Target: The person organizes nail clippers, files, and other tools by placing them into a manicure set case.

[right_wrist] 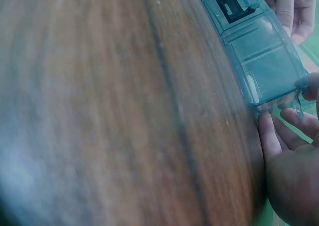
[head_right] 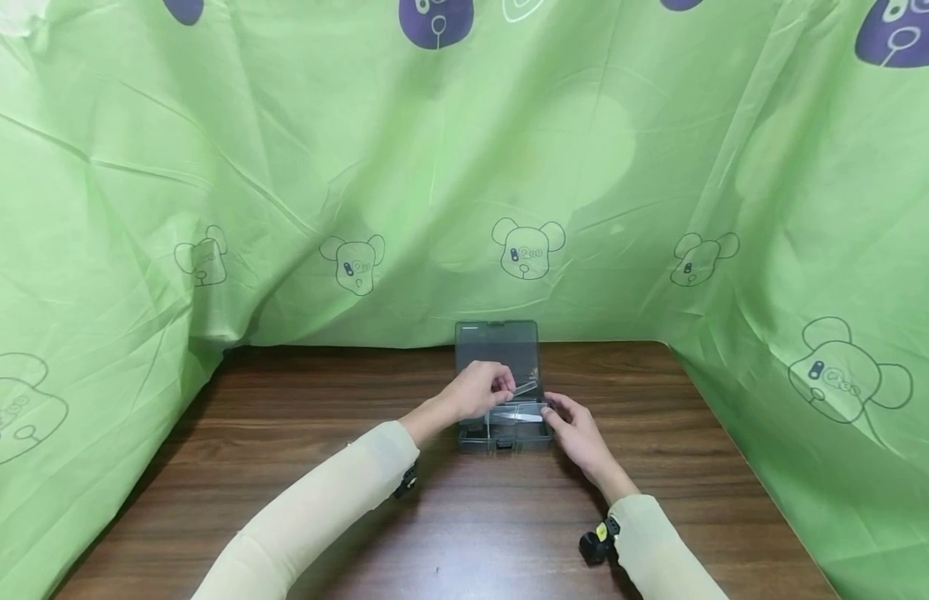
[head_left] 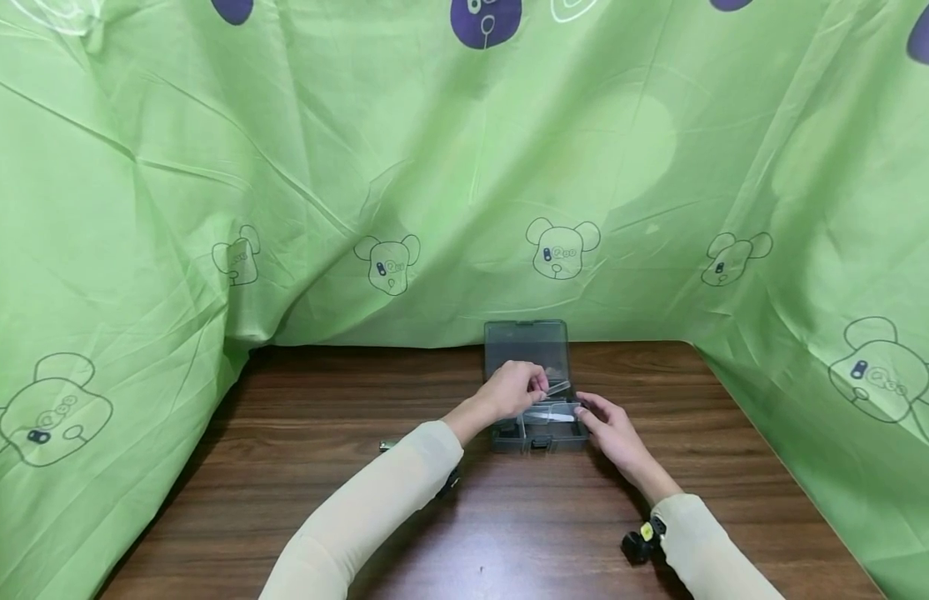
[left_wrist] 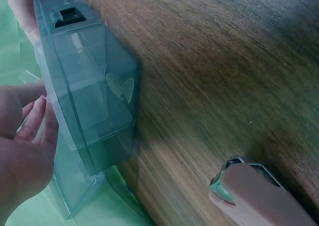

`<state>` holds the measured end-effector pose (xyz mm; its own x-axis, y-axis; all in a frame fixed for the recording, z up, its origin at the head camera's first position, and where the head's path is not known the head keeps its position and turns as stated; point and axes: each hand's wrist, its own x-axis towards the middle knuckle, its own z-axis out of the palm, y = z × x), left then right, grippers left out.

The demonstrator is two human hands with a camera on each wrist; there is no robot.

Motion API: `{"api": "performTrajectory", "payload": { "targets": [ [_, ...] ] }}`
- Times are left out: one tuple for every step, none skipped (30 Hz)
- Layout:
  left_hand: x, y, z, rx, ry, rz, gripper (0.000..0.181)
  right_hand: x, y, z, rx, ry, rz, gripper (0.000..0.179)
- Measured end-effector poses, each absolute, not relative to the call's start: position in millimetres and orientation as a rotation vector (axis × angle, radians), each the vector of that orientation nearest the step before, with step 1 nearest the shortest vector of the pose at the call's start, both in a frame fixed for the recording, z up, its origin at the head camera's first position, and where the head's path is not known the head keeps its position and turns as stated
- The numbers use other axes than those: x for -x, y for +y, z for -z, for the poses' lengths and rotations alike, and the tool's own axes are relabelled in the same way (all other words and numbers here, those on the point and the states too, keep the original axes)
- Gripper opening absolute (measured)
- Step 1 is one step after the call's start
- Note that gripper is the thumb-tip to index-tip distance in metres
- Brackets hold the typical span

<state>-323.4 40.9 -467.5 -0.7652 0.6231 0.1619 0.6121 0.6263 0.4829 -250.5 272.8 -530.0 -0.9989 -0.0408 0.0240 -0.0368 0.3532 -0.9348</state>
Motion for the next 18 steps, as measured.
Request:
{"api": "performTrajectory", "payload": {
  "targets": [
    [323.2, 41.3, 467.2, -1.064, 2.816, -0.823, 0.003, 250.5, 273.0, 530.1, 0.075, 2.585, 1.783, 0.047],
    [323.0, 41.7, 466.7, -1.058, 2.817, -0.823, 0.003, 250.4, 273.2, 530.1, 0.079, 2.588, 1.783, 0.047],
    [322.8, 42.0, 466.4, -1.051, 2.818, -0.825, 0.004, 250.2, 273.4, 530.0, 0.084, 2.59, 1.781, 0.047],
    [322.5, 41.7, 466.6, -1.045, 2.817, -0.83, 0.004, 250.2, 273.2, 530.0, 0.089, 2.593, 1.781, 0.047],
    [322.3, 41.4, 466.9, -1.039, 2.814, -0.841, 0.004, 250.3, 272.9, 530.1, 0.091, 2.598, 1.78, 0.047],
    [322.1, 41.0, 467.2, -1.035, 2.814, -0.853, 0.004, 250.4, 272.5, 530.0, 0.092, 2.599, 1.78, 0.047],
    [322.0, 40.5, 467.8, -1.037, 2.812, -0.869, 0.005, 250.5, 272.2, 529.8, 0.092, 2.599, 1.781, 0.046],
    [322.1, 39.7, 468.6, -1.045, 2.811, -0.889, 0.007, 250.5, 271.6, 529.5, 0.093, 2.597, 1.786, 0.046],
    [322.5, 38.8, 470.0, -1.058, 2.809, -0.913, 0.007, 250.6, 271.3, 529.2, 0.094, 2.597, 1.789, 0.045],
    [323.0, 37.8, 471.1, -1.075, 2.807, -0.944, 0.008, 250.7, 271.1, 528.7, 0.1, 2.599, 1.787, 0.045],
    [323.6, 36.6, 472.5, -1.095, 2.806, -0.978, 0.008, 250.7, 270.8, 528.4, 0.101, 2.6, 1.786, 0.045],
    [324.1, 34.8, 473.4, -1.115, 2.803, -1.016, 0.008, 250.6, 270.8, 528.2, 0.104, 2.597, 1.788, 0.045],
    [324.5, 32.7, 473.8, -1.137, 2.796, -1.058, 0.008, 250.4, 271.0, 528.1, 0.105, 2.595, 1.789, 0.046],
    [324.7, 30.1, 473.3, -1.156, 2.789, -1.094, 0.008, 250.2, 271.3, 528.0, 0.109, 2.598, 1.784, 0.047],
    [324.7, 27.0, 472.2, -1.172, 2.781, -1.126, 0.007, 250.2, 271.7, 528.3, 0.108, 2.603, 1.779, 0.047],
    [324.5, 23.3, 470.3, -1.188, 2.77, -1.149, 0.007, 249.4, 271.6, 526.1, 0.104, 2.595, 1.775, 0.047],
    [324.4, 19.2, 468.0, -1.199, 2.758, -1.159, 0.008, 249.1, 272.0, 526.0, 0.101, 2.594, 1.772, 0.047],
    [324.0, 14.9, 465.2, -1.2, 2.745, -1.16, 0.009, 248.6, 272.5, 526.0, 0.1, 2.597, 1.767, 0.048]
  ]
}}
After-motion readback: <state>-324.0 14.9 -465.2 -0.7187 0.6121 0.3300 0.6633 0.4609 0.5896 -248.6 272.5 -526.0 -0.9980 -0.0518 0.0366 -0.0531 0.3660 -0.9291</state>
